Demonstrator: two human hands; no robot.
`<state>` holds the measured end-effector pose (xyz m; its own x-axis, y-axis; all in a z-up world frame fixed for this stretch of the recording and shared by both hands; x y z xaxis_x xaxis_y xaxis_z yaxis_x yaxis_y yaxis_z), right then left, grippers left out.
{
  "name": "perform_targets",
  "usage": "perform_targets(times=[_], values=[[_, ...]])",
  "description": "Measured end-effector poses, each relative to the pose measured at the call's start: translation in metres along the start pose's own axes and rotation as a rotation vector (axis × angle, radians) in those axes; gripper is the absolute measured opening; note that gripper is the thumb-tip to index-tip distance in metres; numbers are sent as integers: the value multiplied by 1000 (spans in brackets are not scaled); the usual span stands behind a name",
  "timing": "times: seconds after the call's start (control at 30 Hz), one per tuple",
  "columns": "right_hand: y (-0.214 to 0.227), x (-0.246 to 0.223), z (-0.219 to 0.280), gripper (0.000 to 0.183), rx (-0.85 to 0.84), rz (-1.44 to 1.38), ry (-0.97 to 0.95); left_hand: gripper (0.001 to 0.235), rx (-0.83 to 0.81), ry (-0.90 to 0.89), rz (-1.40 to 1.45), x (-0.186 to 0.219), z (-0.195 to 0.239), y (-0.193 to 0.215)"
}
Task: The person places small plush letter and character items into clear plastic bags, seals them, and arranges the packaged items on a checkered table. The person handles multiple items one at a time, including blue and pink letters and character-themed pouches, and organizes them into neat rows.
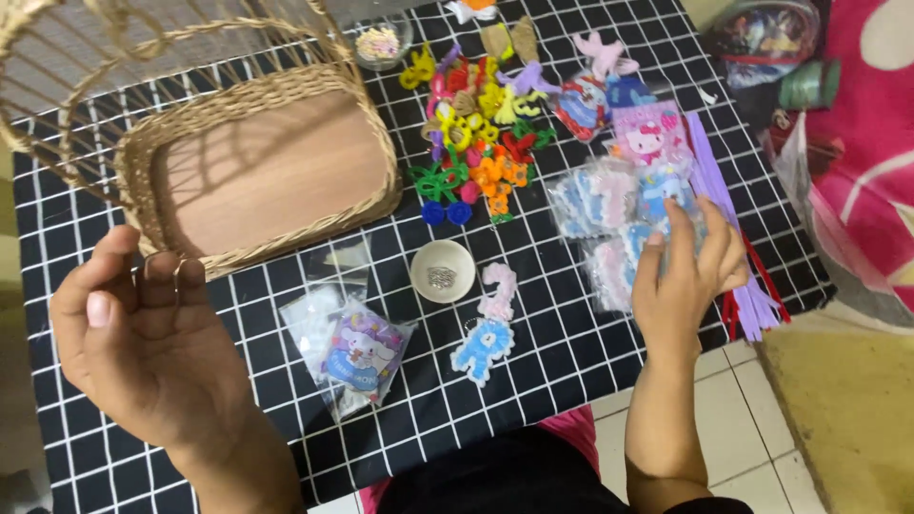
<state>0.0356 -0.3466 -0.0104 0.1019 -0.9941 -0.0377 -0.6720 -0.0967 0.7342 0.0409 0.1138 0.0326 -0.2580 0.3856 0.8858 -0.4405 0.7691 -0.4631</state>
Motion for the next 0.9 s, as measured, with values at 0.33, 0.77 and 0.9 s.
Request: perform_targets(times=[0.33,0.77,0.9], values=[[-16,-94,-48,22,-99,-660,291,23,68,-127,17,23,-16,38],[-75,-121,-50,12,-154,-924,157,58,-489,335,-1913,-125,-45,-7],[-79,-116,-43,11,-134,-922,144,59,-401,100,-1988,-167,-46,-9]])
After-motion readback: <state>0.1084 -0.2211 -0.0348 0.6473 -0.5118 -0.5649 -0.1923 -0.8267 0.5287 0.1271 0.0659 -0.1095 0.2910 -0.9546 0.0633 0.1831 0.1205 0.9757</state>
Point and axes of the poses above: each hand's wrist, its own z-axis away from the middle knuckle, its own y-axis out of the back of the hand, x = y × z, the point moved 7 cm from there along -z, towards the middle knuckle, and after that the axes turned 11 degrees about y, right-handed, at the moved point
